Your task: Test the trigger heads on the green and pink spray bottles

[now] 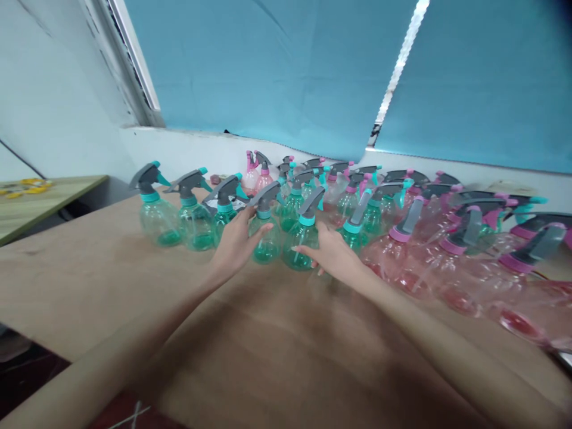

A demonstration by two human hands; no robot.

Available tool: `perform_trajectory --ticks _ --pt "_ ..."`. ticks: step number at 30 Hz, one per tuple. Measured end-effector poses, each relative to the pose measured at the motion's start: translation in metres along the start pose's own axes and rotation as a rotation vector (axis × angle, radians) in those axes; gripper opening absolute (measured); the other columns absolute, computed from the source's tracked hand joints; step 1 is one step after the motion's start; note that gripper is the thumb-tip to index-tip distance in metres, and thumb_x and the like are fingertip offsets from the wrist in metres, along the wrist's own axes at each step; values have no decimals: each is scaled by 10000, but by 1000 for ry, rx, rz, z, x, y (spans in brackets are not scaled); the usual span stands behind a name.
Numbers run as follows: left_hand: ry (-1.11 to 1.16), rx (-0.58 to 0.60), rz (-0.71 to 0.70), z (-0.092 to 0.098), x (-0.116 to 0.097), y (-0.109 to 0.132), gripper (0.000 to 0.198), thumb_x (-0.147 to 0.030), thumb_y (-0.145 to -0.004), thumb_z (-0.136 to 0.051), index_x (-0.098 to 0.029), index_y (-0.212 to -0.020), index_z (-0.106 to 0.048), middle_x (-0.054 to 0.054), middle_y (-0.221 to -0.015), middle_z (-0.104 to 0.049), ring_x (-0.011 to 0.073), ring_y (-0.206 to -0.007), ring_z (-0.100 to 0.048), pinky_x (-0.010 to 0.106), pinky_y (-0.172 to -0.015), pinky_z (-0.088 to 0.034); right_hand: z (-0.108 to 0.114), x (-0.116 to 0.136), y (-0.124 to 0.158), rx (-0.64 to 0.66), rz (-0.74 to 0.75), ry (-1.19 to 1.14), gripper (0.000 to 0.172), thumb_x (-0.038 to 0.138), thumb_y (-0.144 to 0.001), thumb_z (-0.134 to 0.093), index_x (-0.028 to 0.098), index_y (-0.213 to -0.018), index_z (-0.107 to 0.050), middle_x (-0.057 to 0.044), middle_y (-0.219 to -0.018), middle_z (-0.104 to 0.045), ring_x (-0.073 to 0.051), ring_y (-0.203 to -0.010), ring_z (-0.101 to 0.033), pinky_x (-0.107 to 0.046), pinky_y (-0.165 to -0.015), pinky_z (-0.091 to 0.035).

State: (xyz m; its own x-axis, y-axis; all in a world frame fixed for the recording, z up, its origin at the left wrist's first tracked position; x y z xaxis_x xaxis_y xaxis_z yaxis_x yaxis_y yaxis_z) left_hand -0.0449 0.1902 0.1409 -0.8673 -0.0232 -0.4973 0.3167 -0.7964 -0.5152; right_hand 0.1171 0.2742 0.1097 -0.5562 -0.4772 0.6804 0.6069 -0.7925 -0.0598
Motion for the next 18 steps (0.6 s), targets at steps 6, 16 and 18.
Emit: perform_trajectory --ticks 6,16,18 --pt "45 -43 77 12 11 44 539 -362 -872 -512 -196 -1371 -395 125 -1352 -534 287 -1234 -522 466 -1030 -423 4 3 10 -25 53 111 495 417 -828 -621 121 -1182 -444 -123 -889 -649 -219 -557 -645 -340 -453 -494" --pt "434 268 40 -9 -65 71 547 -359 -793 -656 -213 -1286 -469 100 -1354 -532 275 -1210 -537 447 -1025 -441 -2 9 86 -71 169 259 471 369 -817 -585 134 -1201 -446 -137 -1102 -579 -329 -929 -640 -449 -701 -521" --pt "498 325 5 -18 -88 70 551 -333 -803 -652 -224 -1304 -450 91 -1276 -581 261 -1136 -580 436 -971 -477 -3 8 106 -80 184 226 479 359 -784 -597 158 -1193 -447 -111 -1069 -577 -305 -863 -649 -443 -655 -531"
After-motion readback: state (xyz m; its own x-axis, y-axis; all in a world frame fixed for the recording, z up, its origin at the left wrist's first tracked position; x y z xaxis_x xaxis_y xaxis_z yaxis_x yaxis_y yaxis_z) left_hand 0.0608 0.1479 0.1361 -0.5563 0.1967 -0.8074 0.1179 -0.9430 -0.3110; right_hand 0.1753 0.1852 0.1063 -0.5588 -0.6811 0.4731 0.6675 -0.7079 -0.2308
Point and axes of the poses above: each hand's wrist, its own y-axis away from the middle knuckle, its own z-axis out of the back of the hand, x = y × z, the point moved 7 cm from there along -y, towards the middle knuckle
